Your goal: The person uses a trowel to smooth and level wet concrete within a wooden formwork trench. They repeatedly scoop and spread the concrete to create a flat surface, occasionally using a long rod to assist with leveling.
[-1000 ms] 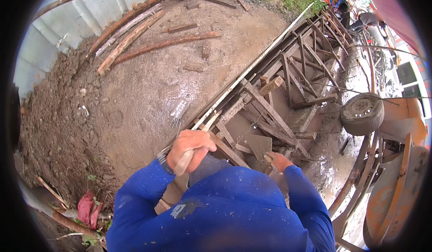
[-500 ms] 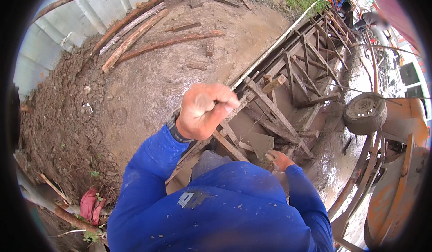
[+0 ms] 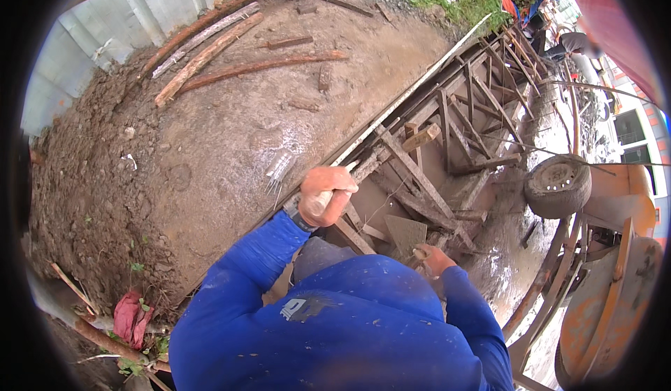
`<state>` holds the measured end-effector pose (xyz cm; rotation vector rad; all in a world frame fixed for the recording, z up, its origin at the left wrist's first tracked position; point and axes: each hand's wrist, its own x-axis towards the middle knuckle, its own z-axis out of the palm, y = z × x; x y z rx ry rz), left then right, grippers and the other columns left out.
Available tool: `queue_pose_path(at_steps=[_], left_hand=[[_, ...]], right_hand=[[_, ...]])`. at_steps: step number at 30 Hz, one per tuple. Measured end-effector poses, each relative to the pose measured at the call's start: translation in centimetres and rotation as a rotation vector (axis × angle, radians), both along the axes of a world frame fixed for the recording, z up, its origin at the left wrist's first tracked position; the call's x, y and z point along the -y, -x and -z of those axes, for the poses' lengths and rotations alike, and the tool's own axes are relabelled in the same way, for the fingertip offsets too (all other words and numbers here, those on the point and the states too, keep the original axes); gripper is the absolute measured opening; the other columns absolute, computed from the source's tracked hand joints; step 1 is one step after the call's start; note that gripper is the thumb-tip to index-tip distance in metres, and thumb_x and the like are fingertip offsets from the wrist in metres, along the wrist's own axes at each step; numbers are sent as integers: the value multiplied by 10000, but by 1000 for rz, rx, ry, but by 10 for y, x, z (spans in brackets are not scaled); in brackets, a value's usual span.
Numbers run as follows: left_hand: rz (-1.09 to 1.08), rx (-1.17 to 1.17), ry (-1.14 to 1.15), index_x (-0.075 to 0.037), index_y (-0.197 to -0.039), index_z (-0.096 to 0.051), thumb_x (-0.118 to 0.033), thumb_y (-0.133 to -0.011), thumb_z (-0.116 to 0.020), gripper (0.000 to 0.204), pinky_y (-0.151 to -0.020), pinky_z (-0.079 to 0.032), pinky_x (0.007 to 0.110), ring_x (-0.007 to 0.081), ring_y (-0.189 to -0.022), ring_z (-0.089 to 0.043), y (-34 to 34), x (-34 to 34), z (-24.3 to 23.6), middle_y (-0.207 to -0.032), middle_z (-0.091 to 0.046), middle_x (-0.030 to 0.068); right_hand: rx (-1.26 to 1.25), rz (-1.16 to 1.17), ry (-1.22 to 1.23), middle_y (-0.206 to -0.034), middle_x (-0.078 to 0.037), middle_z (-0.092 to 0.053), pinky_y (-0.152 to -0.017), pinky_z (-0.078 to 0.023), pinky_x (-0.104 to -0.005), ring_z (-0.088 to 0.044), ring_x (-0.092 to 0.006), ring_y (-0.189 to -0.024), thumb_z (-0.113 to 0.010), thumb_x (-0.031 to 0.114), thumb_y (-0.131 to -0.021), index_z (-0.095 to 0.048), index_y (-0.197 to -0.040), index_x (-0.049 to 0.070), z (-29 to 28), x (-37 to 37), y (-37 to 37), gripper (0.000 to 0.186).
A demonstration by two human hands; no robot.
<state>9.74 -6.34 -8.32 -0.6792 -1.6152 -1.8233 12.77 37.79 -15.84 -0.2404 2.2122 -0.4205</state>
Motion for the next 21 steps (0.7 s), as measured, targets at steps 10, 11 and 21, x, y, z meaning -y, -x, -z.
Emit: queue_pose_path(at_steps=[10,11,21], left_hand=[[83,216,140,-10,-866,-665,41,-825,-558,126,-657,-542,334,283,-694,-694,-33,30,-70,-811,-707,146],[79,203,176,-10,-867,-663,40,-829,-555,125,-667,-546,336,281,-700,-698,-29,33,-76,-817,-710,145],[308,252,238,-9,-892,-634,-49,-860,-543,104,-750,-527,374,227,-794,-660,52,5,-126,-845,-687,104]], right_hand=[[25,-84,40,-1264,-259,-672,-986,-489,-438,-645,-403,-1156,-568,353,-1026,-600,-1377,29,18,18,8,479],[55,-83,28,-1264,-262,-671,-983,-488,-437,-647,-400,-1150,-580,322,-1013,-598,-1378,30,18,25,15,468],[-28,-115,174,-1262,-245,-670,-989,-486,-421,-650,-375,-1140,-649,163,-864,-599,-1365,22,31,25,21,523]])
